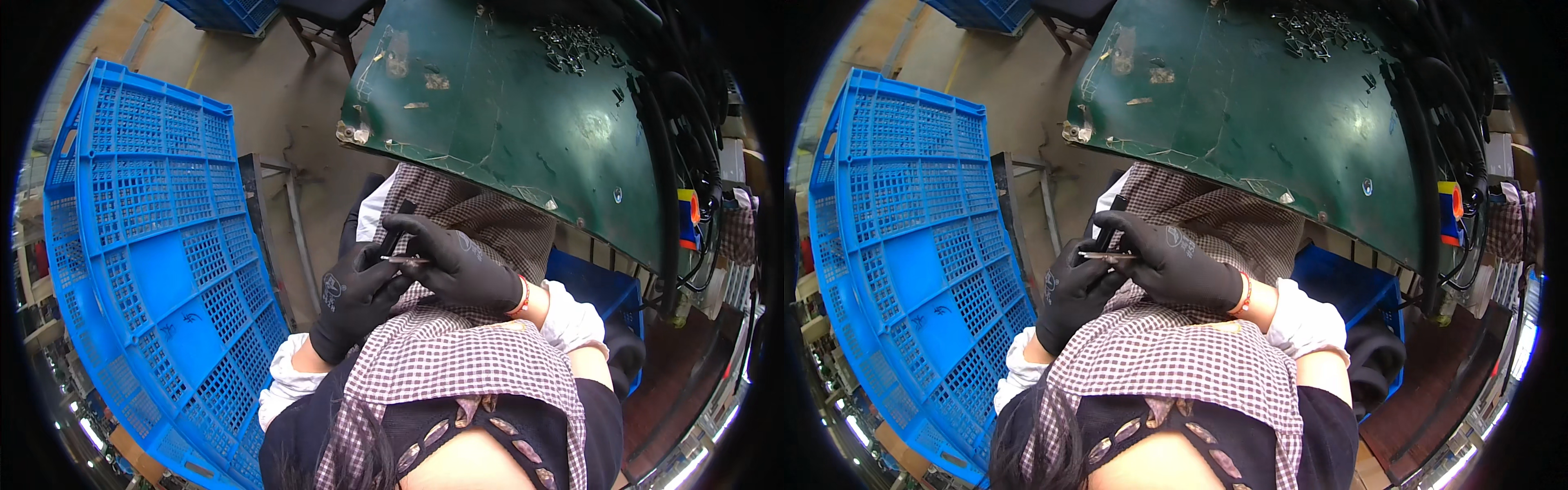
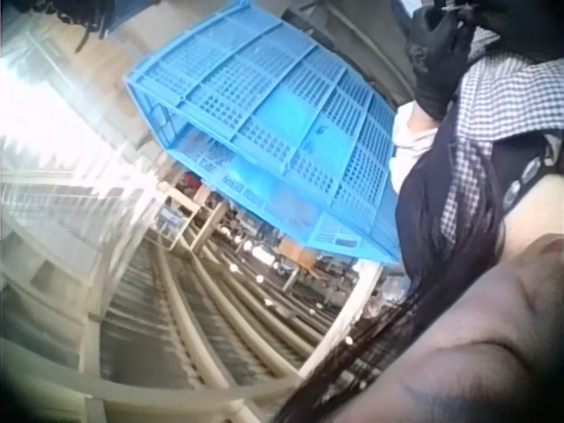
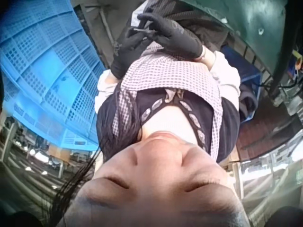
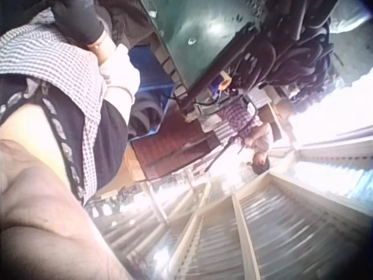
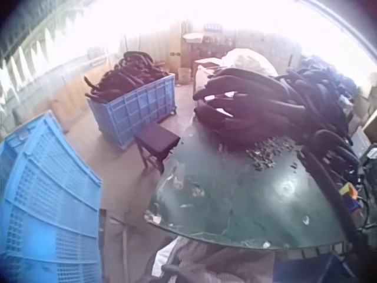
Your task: The person repeatedly picks up black rubber hoses and small metal clips from a green workbench. They attach the clips to the ends of the hoses and place the finished units into a blue crate. The process is repeated continuously throughout the clip.
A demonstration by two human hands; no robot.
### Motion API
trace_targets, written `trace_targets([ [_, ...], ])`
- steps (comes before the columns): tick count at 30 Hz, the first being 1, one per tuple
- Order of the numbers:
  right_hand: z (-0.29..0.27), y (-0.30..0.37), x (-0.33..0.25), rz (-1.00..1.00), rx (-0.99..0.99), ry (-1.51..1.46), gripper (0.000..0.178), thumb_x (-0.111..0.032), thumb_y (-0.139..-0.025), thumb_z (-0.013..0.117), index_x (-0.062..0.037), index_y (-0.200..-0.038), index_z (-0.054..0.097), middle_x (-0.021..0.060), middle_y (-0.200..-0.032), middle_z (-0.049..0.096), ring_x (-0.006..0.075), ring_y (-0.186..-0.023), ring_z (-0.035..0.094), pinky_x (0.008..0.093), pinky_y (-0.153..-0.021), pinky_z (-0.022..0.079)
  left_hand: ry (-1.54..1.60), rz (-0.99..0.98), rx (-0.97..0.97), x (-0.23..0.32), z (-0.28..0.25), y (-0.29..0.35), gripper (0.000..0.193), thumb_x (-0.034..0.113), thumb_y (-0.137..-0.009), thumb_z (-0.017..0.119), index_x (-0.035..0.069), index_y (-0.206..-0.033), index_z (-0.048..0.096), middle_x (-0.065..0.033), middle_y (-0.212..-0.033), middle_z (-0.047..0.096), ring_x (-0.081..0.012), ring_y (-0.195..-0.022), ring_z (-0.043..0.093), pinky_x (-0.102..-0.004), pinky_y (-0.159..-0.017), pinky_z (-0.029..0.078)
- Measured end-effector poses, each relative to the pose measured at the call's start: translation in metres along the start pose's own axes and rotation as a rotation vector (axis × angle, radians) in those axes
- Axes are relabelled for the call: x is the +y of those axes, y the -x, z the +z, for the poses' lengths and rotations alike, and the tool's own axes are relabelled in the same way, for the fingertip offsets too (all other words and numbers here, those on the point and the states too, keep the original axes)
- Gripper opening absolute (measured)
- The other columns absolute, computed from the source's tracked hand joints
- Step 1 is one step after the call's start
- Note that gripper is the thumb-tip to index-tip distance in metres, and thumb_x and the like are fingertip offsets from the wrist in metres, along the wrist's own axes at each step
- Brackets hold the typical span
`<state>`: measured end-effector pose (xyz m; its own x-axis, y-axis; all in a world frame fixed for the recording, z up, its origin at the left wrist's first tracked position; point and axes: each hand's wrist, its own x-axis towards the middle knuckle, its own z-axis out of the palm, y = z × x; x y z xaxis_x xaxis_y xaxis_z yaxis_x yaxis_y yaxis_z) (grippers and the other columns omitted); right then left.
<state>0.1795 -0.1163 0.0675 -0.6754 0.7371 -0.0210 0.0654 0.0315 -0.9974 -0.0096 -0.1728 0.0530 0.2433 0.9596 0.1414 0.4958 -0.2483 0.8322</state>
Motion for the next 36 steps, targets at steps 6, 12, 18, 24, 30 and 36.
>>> trace_targets([
  [6, -0.007, 0.006, -0.006, 0.06, 0.063, 0.236, 0.045, -0.016, -0.086, 0.069, -0.0002, -0.125, 0.051, 0.0172, -0.091, 0.067, 0.0276, -0.074, 0.068, 0.0364, -0.063, 0.052, -0.039, -0.039, 0.014, 0.004, -0.002, 0.003, 0.027, 0.009, -0.077, 0.076, 0.003, -0.103, 0.071, -0.017, -0.099, 0.063, -0.031, -0.085, 0.066, -0.0371, -0.071, 0.052],
  [12, -0.013, 0.004, 0.0, 0.399, -0.087, 0.136, 0.045, -0.04, -0.088, 0.067, 0.0046, -0.088, 0.067, 0.0143, -0.068, 0.065, 0.0187, -0.06, 0.061, 0.0335, -0.057, 0.047, -0.039, -0.052, 0.082, -0.001, 0.011, 0.013, 0.028, 0.007, -0.075, 0.077, 0.003, -0.102, 0.071, -0.015, -0.098, 0.063, -0.0292, -0.087, 0.066, -0.0357, -0.073, 0.053],
  [18, -0.011, 0.001, 0.001, 0.379, -0.113, -0.007, 0.042, -0.039, -0.088, 0.067, 0.0018, -0.093, 0.069, 0.0144, -0.072, 0.068, 0.0178, -0.06, 0.06, 0.0341, -0.06, 0.047, -0.167, 0.053, 0.052, -0.002, 0.007, 0.015, 0.031, 0.006, -0.071, 0.078, 0.006, -0.102, 0.071, -0.0145, -0.098, 0.063, -0.0281, -0.084, 0.066, -0.0351, -0.069, 0.053],
  [24, -0.029, 0.015, 0.003, 0.313, 0.002, 0.067, 0.034, -0.03, -0.084, 0.075, 0.0028, -0.09, 0.068, 0.0078, -0.069, 0.063, 0.0085, -0.063, 0.054, 0.0281, -0.06, 0.045, -0.135, 0.123, 0.087, -0.005, 0.018, 0.02, 0.043, 0.02, -0.072, 0.081, 0.009, -0.111, 0.069, -0.0128, -0.091, 0.064, -0.0268, -0.075, 0.065, -0.0363, -0.063, 0.052],
  [30, -0.068, 0.002, 0.007, 0.18, -0.108, 0.108, 0.033, -0.029, -0.084, 0.076, 0.0022, -0.086, 0.066, 0.0003, -0.06, 0.052, 0.0052, -0.059, 0.044, 0.0264, -0.053, 0.037, -0.097, 0.029, -0.011, 0.0, 0.019, 0.028, 0.07, 0.032, -0.073, 0.081, -0.003, -0.128, 0.055, -0.01, -0.073, 0.06, -0.0226, -0.062, 0.062, -0.035, -0.054, 0.048],
  [36, -0.075, -0.008, 0.004, 0.267, -0.367, 0.029, 0.039, -0.034, -0.083, 0.077, 0.0001, -0.1, 0.069, 0.0017, -0.068, 0.059, 0.0076, -0.059, 0.048, 0.0269, -0.053, 0.04, -0.093, 0.07, -0.005, -0.003, 0.025, 0.035, 0.057, 0.025, -0.077, 0.079, -0.003, -0.123, 0.058, -0.0122, -0.075, 0.063, -0.0258, -0.061, 0.064, -0.0366, -0.054, 0.05],
])
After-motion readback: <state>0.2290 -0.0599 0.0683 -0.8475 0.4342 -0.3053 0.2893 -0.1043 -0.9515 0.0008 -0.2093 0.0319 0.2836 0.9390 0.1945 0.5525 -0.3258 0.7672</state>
